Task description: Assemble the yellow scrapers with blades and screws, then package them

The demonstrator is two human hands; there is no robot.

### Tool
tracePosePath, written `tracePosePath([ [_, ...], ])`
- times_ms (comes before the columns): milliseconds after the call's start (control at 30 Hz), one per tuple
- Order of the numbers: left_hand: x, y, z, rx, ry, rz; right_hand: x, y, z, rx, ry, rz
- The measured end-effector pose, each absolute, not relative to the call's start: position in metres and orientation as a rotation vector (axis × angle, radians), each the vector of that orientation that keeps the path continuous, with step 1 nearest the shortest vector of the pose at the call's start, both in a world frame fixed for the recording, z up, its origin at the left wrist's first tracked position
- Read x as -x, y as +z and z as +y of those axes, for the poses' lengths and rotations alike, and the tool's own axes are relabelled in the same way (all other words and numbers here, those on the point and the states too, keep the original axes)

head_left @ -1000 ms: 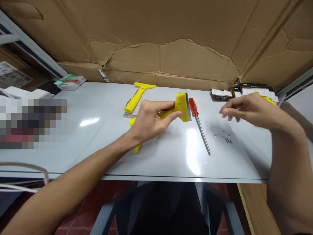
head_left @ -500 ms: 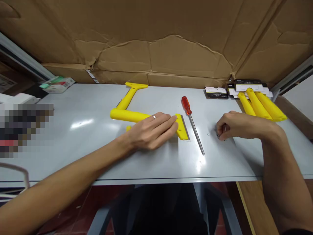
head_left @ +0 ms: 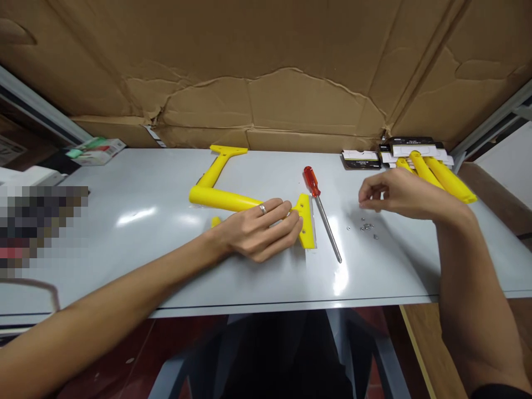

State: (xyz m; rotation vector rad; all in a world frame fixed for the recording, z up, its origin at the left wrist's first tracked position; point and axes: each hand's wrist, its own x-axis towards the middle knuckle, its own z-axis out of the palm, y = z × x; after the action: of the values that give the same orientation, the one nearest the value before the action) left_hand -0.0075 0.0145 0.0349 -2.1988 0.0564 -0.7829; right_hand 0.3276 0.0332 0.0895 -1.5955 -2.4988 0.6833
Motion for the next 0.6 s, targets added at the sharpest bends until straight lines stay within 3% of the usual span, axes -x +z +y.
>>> tracePosePath([
  [200,0.009,0.032,0.003,2.207,-0.818,0.065,-0.293,0.075,0.025,1.238,0.953,-1.953],
  [600,0.008,0.031,-0.004,2.144,-0.767,0.121,-0.245,0.045,0.011,0.977,1.255,-1.911],
])
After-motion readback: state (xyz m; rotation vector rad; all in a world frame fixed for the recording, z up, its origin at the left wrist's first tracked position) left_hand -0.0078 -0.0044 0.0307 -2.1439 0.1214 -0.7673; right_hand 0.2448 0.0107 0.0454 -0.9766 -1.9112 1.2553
